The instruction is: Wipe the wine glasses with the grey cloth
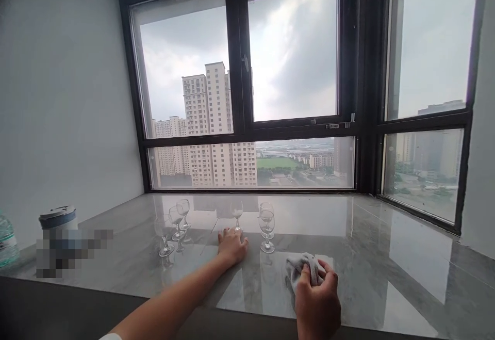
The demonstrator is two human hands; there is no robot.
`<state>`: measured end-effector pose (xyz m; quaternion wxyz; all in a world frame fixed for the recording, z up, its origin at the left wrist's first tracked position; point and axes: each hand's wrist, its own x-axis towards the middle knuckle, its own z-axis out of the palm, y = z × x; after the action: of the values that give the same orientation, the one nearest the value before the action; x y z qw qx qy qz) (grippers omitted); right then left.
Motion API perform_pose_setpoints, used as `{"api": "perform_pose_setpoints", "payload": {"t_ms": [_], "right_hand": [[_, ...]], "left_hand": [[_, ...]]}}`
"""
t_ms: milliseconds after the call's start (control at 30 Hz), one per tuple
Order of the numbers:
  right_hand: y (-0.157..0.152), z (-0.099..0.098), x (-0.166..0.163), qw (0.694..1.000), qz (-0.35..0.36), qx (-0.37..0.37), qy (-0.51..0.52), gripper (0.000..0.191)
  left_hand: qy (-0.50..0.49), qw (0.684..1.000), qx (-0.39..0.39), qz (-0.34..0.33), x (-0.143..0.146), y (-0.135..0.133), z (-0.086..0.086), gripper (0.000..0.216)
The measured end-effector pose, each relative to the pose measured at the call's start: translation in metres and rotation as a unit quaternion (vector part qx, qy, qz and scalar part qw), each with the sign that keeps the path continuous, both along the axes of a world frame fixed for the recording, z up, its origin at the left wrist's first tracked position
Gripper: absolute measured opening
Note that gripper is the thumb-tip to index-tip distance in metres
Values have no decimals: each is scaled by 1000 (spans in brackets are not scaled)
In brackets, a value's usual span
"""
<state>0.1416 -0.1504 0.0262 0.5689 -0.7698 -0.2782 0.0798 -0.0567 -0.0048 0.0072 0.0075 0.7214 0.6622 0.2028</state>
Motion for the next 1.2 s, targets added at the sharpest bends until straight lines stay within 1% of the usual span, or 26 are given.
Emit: {"api": "perform_pose_setpoints", "payload": {"t_ms": [67,167,300,400,533,633,733,900,1033,1067,1133,1200], "right_hand": [[0,1,0,1000,4,-6,1,38],[0,2,0,1000,4,-8,1,38],[-1,2,0,1000,10,-17,6,38],[-1,1,2,999,25,-23,7,37],[-1,-4,6,999,34,-9,-5,36],[-1,-5,6,999,31,-2,-9,35],[-1,-2,5,1000,29,-7,-7,35],[-2,5,1,999,25,-33,7,37],[-1,3,2,999,27,-31,3,37],[-1,2,3,999,28,-25,1,37],[0,-1,4,999,29,-20,-1,37],[1,-2,4,999,29,-27,4,37]], "left_hand": [[-7,999,-11,39,-4,4,-2,58],[16,999,-17,39,-20,7,2,63],[55,997,-28,44,-57,4,12,68],[80,995,-34,49,-84,-1,16,70],[86,993,-33,73,-103,-3,18,69],[77,992,-39,92,-109,-2,18,68],[68,990,-48,113,-112,-1,15,68],[54,980,-54,183,-113,3,4,72],[46,972,-51,223,-113,2,3,71],[41,972,-38,226,-113,1,5,68],[27,976,16,215,-113,-6,8,59],[8,985,75,158,-109,-14,13,49]]}}
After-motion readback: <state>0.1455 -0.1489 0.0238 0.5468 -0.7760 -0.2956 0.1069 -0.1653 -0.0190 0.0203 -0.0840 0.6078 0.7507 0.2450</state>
